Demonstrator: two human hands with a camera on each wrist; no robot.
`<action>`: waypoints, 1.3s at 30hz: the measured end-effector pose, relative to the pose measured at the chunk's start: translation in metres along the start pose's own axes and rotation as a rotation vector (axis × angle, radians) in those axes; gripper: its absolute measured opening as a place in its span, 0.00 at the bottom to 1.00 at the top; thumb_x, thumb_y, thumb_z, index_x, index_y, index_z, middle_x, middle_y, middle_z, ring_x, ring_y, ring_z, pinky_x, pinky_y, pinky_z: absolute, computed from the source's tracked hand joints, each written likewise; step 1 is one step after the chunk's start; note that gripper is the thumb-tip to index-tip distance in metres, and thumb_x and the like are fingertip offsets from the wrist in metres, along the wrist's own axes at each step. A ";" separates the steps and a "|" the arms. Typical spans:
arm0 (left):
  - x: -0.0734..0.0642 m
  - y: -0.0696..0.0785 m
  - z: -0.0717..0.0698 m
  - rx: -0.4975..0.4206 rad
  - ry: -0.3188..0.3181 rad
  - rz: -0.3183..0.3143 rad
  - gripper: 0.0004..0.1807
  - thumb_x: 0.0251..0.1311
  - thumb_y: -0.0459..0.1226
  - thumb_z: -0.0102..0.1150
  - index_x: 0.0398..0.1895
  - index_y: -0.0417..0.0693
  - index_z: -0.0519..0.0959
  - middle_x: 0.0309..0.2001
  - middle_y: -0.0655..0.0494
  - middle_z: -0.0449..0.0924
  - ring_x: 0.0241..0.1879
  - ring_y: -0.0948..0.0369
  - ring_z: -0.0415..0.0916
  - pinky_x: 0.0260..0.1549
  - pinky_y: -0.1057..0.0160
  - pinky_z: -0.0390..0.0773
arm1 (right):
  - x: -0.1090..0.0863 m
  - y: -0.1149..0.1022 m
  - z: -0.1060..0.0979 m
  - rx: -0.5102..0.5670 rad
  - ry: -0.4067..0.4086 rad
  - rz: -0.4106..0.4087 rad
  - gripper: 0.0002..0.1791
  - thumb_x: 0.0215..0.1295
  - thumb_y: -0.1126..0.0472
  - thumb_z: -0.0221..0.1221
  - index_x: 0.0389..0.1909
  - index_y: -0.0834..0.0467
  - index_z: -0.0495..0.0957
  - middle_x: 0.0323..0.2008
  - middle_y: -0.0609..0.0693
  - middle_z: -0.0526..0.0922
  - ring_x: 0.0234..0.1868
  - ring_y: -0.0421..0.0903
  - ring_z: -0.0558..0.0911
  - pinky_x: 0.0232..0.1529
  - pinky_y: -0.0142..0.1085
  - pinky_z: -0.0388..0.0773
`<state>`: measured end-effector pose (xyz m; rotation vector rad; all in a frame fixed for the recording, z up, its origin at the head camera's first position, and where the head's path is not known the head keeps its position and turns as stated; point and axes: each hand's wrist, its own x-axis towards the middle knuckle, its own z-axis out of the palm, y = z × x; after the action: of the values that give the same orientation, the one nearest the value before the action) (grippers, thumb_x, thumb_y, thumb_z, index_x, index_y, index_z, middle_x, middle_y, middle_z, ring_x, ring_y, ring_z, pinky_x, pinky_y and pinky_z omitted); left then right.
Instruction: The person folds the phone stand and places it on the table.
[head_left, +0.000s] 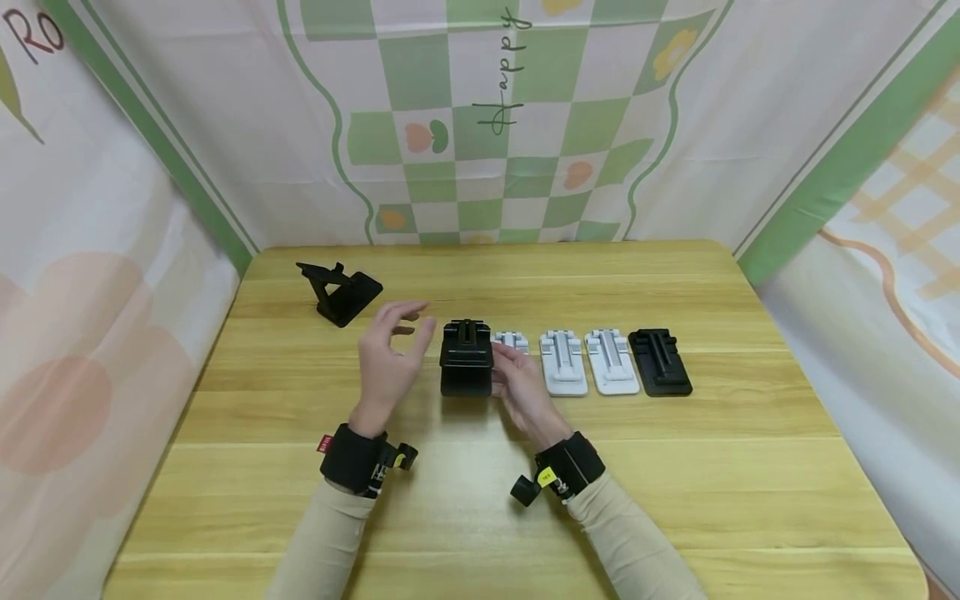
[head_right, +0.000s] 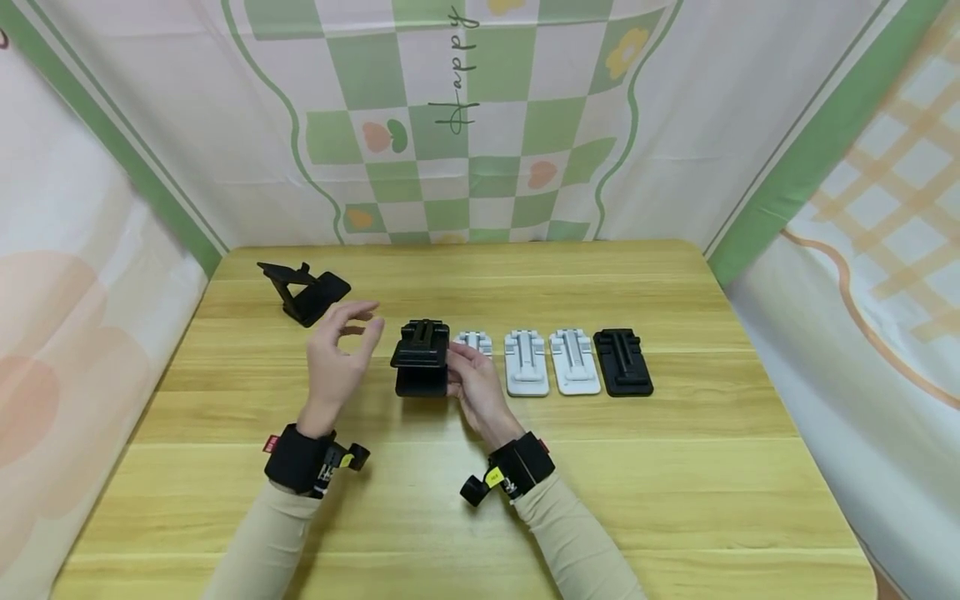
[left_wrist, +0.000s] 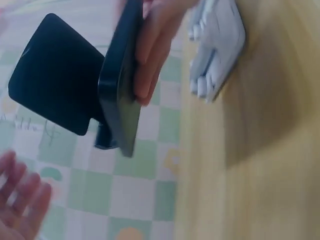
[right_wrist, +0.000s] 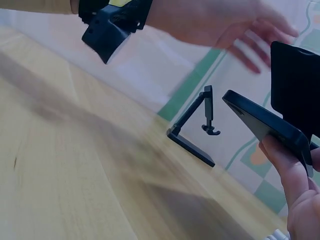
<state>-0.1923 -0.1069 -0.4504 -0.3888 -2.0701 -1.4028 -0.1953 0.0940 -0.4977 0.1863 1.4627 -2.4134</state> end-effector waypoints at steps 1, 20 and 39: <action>-0.001 -0.002 -0.001 -0.039 0.011 -0.080 0.14 0.66 0.35 0.66 0.52 0.37 0.84 0.51 0.40 0.84 0.48 0.47 0.82 0.42 0.53 0.85 | 0.000 0.000 0.000 0.002 0.000 0.001 0.23 0.80 0.67 0.47 0.71 0.72 0.62 0.46 0.51 0.85 0.36 0.42 0.87 0.40 0.34 0.87; -0.011 -0.018 0.008 -0.748 -0.304 -1.121 0.39 0.73 0.50 0.49 0.79 0.37 0.55 0.75 0.39 0.59 0.71 0.44 0.60 0.65 0.42 0.66 | 0.003 0.004 0.000 -0.006 0.004 0.003 0.24 0.81 0.66 0.48 0.71 0.72 0.63 0.44 0.51 0.86 0.35 0.42 0.85 0.35 0.31 0.85; -0.013 -0.018 0.011 -0.717 -0.333 -1.171 0.23 0.71 0.42 0.57 0.65 0.41 0.72 0.52 0.52 0.78 0.52 0.55 0.75 0.45 0.57 0.81 | 0.003 0.004 -0.002 0.014 -0.004 0.002 0.24 0.81 0.66 0.47 0.72 0.71 0.63 0.45 0.50 0.85 0.34 0.41 0.85 0.34 0.29 0.85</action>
<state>-0.1952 -0.1031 -0.4750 0.4729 -2.0046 -2.9426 -0.1967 0.0937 -0.5024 0.1852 1.4434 -2.4217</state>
